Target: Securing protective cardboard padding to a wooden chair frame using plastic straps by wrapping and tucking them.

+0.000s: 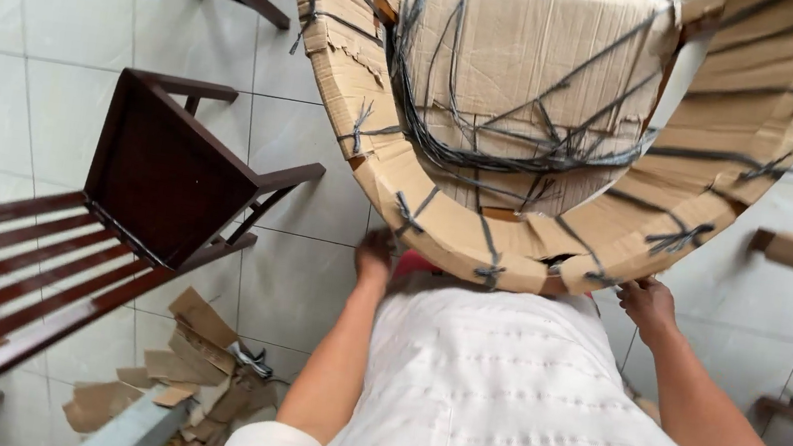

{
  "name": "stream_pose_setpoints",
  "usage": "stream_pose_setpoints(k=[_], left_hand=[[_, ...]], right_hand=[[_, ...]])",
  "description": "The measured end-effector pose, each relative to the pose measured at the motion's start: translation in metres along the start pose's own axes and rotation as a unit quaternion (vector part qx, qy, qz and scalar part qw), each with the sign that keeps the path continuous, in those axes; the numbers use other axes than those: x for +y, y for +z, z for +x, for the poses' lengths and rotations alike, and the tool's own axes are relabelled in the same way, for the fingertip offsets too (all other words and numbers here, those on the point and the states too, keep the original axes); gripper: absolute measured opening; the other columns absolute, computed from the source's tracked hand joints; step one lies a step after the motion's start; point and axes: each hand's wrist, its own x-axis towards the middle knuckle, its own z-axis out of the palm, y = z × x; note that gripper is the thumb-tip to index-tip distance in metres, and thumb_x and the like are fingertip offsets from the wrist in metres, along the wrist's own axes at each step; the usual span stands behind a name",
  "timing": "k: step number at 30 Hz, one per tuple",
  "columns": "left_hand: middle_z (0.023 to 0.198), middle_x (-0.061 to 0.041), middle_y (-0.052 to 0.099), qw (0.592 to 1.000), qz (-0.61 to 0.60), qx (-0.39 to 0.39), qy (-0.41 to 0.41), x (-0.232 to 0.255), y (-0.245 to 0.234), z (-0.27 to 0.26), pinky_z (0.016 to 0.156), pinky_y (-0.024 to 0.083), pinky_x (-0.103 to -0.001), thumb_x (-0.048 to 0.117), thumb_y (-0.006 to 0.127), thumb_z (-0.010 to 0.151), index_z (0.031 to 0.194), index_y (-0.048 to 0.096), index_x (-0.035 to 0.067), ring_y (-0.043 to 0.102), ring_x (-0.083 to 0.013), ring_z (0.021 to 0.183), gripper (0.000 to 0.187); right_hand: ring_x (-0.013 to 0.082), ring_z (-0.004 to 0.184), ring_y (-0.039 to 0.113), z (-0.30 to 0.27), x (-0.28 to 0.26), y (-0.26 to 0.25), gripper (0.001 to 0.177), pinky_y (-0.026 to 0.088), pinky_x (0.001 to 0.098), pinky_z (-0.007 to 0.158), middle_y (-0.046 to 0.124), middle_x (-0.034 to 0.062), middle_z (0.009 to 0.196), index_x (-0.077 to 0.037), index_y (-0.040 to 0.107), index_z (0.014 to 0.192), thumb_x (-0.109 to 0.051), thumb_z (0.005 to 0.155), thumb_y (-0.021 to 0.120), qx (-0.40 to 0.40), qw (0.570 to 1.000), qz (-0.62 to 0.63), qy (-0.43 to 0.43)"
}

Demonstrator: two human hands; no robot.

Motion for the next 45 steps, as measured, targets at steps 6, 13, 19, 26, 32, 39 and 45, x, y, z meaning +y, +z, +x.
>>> stream_pose_setpoints(k=[6,13,19,26,32,39,45], left_hand=[[0.130,-0.029,0.065,0.939,0.241,0.015,0.247,0.213,-0.001,-0.013,0.105,0.050,-0.053,0.053,0.036,0.112,0.131,0.063,0.000,0.064,-0.0436,0.122,0.062],[0.155,-0.030,0.039,0.893,0.262,0.031,0.364,0.300,0.072,0.038,0.127,0.036,-0.045,0.042,0.069,0.097,0.155,0.032,-0.003,0.039,-0.0430,0.149,0.083],[0.145,-0.016,0.060,0.874,0.395,0.167,0.230,0.310,0.113,0.033,0.079,0.056,-0.058,0.024,0.056,0.092,0.161,0.017,0.014,0.067,-0.0397,0.115,0.080],[0.115,-0.017,0.074,0.861,0.390,0.211,0.250,0.304,0.113,0.031,0.086,0.054,-0.057,0.027,0.057,0.085,0.153,0.027,0.021,0.071,-0.0422,0.107,0.075],[0.111,-0.020,0.074,0.827,0.410,0.244,0.296,0.298,0.114,0.036,0.093,0.055,-0.055,0.028,0.063,0.082,0.151,0.030,0.020,0.072,-0.0433,0.111,0.077],[0.098,-0.024,0.073,0.806,0.429,0.275,0.301,0.295,0.121,0.034,0.089,0.054,-0.053,0.028,0.064,0.078,0.153,0.031,0.017,0.072,-0.0459,0.104,0.083],[0.092,-0.026,0.072,0.791,0.435,0.293,0.315,0.293,0.117,0.040,0.087,0.054,-0.053,0.029,0.067,0.080,0.150,0.036,0.016,0.073,-0.0469,0.099,0.078]], right_hand=[[0.0398,0.106,0.070,-0.142,-0.015,0.098,0.045,0.054,0.0519,0.089,0.074,0.0224,0.111,-0.005,0.071,0.132,-0.040,0.104,0.066,0.053,0.994,-0.094,0.016],[0.0410,0.125,0.061,-0.247,-0.108,0.108,0.047,0.047,0.0535,0.107,0.069,0.0224,0.130,-0.011,0.069,0.139,-0.042,0.107,0.055,-0.020,0.995,-0.100,0.007],[0.0339,0.096,0.070,-0.284,-0.214,0.082,0.044,0.051,0.0425,0.085,0.080,0.0047,0.108,-0.015,0.074,0.103,-0.046,0.103,0.043,-0.214,0.858,-0.461,-0.078],[0.0312,0.082,0.078,-0.230,-0.348,0.086,0.031,0.060,0.0423,0.075,0.079,0.0105,0.094,-0.010,0.076,0.102,-0.033,0.100,0.056,-0.225,0.840,-0.420,-0.260],[0.0439,0.097,0.071,-0.063,-0.337,0.152,0.026,0.055,0.0557,0.082,0.075,0.0182,0.094,-0.016,0.071,0.111,-0.037,0.102,0.058,-0.164,0.843,-0.419,-0.295],[0.0440,0.120,0.063,0.073,-0.252,0.273,0.045,0.050,0.0569,0.100,0.068,0.0173,0.131,-0.017,0.066,0.140,-0.032,0.098,0.061,-0.226,0.879,-0.312,-0.281],[0.0355,0.142,0.045,0.123,-0.258,0.353,0.056,0.037,0.0570,0.116,0.047,0.0083,0.151,-0.034,0.046,0.155,-0.030,0.100,0.058,-0.253,0.903,-0.236,-0.253]])
